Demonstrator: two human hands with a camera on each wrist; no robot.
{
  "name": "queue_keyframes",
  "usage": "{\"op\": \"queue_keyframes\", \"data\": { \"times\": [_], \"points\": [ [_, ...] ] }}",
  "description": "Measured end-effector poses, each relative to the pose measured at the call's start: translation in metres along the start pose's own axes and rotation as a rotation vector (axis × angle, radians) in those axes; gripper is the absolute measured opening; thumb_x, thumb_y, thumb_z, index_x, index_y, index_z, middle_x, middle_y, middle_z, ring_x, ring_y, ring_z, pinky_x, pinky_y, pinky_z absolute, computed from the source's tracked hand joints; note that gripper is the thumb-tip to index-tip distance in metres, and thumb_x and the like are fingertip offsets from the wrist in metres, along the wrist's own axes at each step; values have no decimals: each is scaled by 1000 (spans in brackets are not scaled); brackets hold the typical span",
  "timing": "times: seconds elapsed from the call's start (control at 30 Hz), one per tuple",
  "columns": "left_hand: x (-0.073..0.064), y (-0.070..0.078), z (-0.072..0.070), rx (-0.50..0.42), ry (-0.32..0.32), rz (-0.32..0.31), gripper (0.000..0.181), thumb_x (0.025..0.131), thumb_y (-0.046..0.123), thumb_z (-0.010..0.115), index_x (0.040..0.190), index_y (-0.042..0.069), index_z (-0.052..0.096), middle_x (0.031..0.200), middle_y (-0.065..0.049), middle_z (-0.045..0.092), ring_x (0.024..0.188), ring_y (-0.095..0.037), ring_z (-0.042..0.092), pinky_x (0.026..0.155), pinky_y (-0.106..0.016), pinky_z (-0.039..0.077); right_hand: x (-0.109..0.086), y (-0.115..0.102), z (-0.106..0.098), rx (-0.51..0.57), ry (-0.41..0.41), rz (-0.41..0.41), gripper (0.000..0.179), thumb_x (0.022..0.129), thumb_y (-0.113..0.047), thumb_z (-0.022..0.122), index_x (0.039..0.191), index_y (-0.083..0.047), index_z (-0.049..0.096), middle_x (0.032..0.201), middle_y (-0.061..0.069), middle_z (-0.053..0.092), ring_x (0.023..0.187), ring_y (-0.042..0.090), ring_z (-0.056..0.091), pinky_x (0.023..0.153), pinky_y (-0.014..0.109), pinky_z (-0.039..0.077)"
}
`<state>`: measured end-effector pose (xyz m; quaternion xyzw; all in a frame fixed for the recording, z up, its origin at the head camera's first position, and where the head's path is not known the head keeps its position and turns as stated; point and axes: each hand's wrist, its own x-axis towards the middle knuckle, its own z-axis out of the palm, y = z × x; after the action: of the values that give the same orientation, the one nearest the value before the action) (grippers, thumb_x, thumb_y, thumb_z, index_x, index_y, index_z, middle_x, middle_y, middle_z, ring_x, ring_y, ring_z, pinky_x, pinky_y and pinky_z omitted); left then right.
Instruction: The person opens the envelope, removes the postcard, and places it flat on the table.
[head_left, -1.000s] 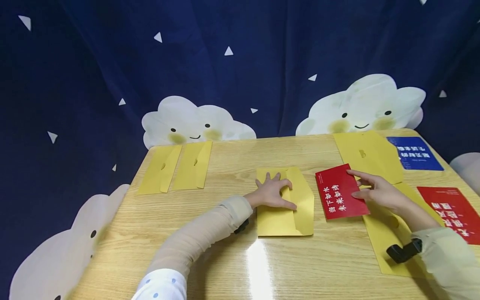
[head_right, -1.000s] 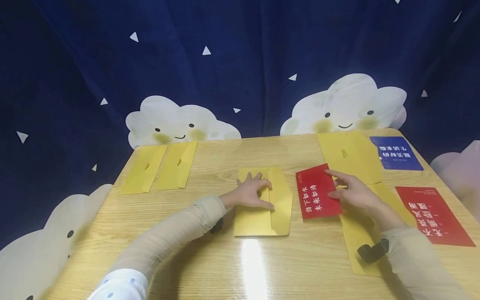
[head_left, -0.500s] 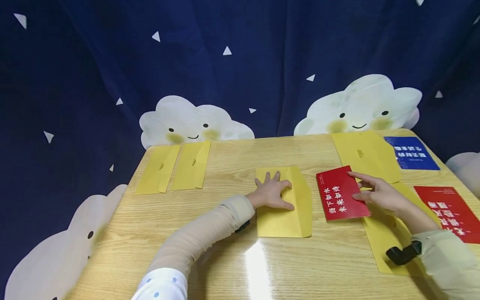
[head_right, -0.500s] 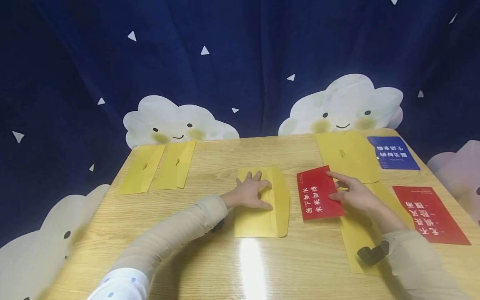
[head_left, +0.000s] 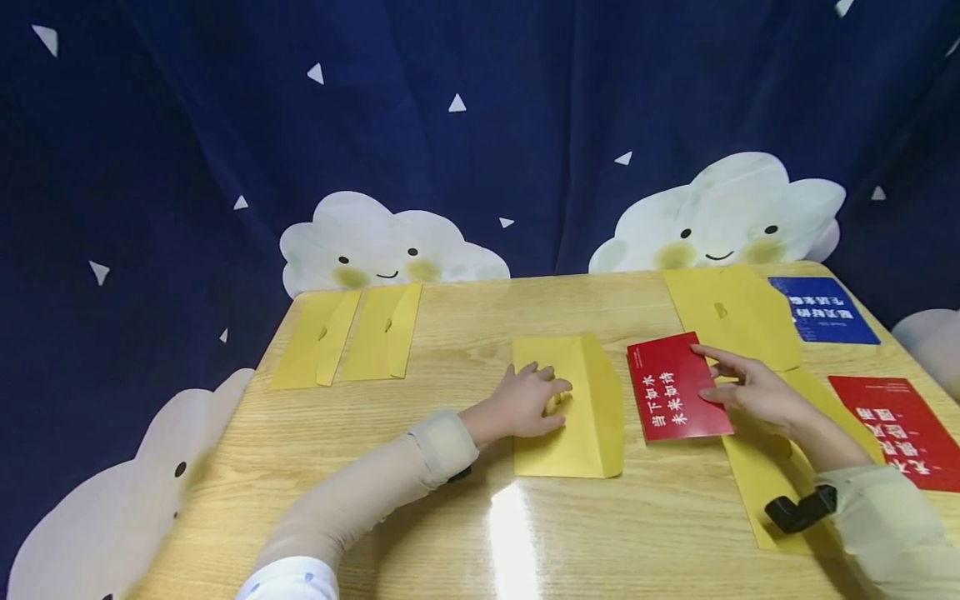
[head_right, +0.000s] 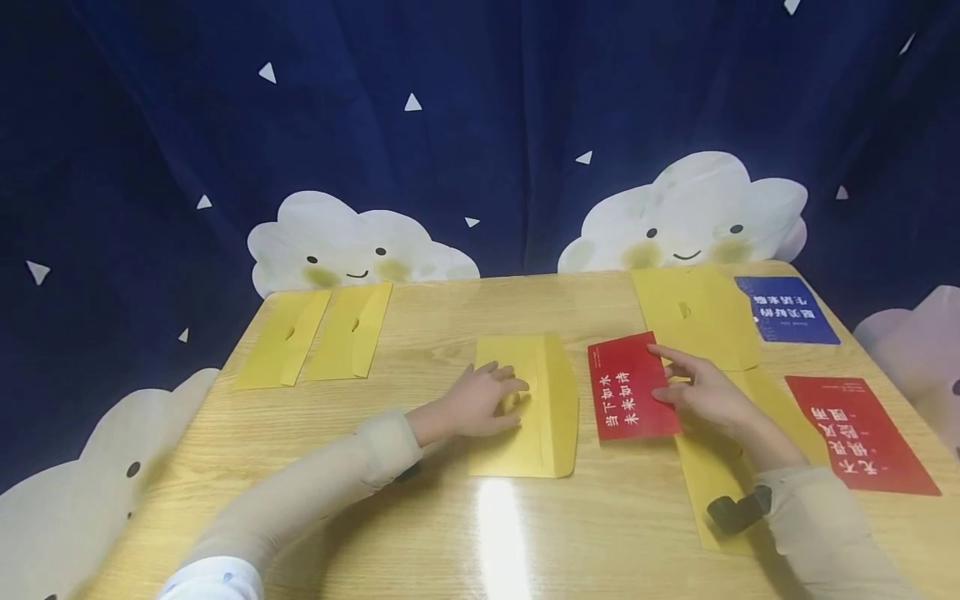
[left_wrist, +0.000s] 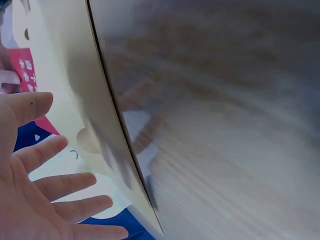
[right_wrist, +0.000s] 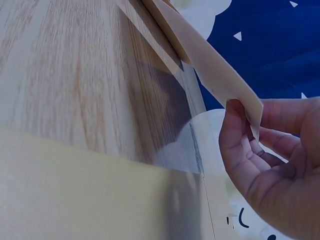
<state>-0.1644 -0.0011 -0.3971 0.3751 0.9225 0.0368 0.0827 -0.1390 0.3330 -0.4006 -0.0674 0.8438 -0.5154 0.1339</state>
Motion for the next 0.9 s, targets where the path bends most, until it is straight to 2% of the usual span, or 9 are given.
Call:
{"op": "queue_keyframes", "data": {
  "times": [0.07, 0.3, 0.53, 0.67, 0.9],
  "points": [
    [-6, -1, 0, 13, -8, 8, 47, 87, 39, 55, 130, 21, 50, 133, -13, 46, 122, -40, 39, 92, -62, 31, -1, -1, 0, 4, 0, -2, 71, 85, -6, 61, 142, 3, 20, 110, 26, 43, 84, 16, 55, 66, 30, 52],
    [-23, -2, 3, 22, -97, -21, 55, 85, 46, 57, 135, 28, 44, 138, -11, 42, 124, -41, 37, 91, -63, 31, -4, -3, -2, -5, 0, 9, 71, 85, -10, 61, 142, 2, 21, 111, 24, 42, 86, 17, 54, 68, 30, 52],
    [-41, 2, 8, 25, -144, 2, 65, 83, 52, 58, 140, 31, 37, 144, -13, 32, 128, -41, 29, 93, -64, 28, -8, -2, -3, -15, 2, 52, 73, 85, -17, 63, 143, -1, 21, 117, 25, 40, 92, 24, 51, 70, 31, 51],
    [-46, 2, 8, 40, -183, 8, 66, 84, 53, 56, 142, 32, 32, 147, -14, 24, 131, -40, 22, 94, -63, 26, -9, 1, -4, 13, 4, 61, 73, 85, -17, 63, 143, -2, 21, 115, 24, 39, 91, 20, 51, 70, 31, 51],
    [-47, 2, 7, 46, -194, 15, 66, 85, 53, 54, 143, 32, 30, 148, -14, 22, 132, -38, 21, 96, -62, 26, -4, 3, -3, 69, -1, 82, 75, 85, -17, 64, 144, -3, 20, 117, 25, 39, 88, 16, 55, 72, 31, 52]
  ]
}}
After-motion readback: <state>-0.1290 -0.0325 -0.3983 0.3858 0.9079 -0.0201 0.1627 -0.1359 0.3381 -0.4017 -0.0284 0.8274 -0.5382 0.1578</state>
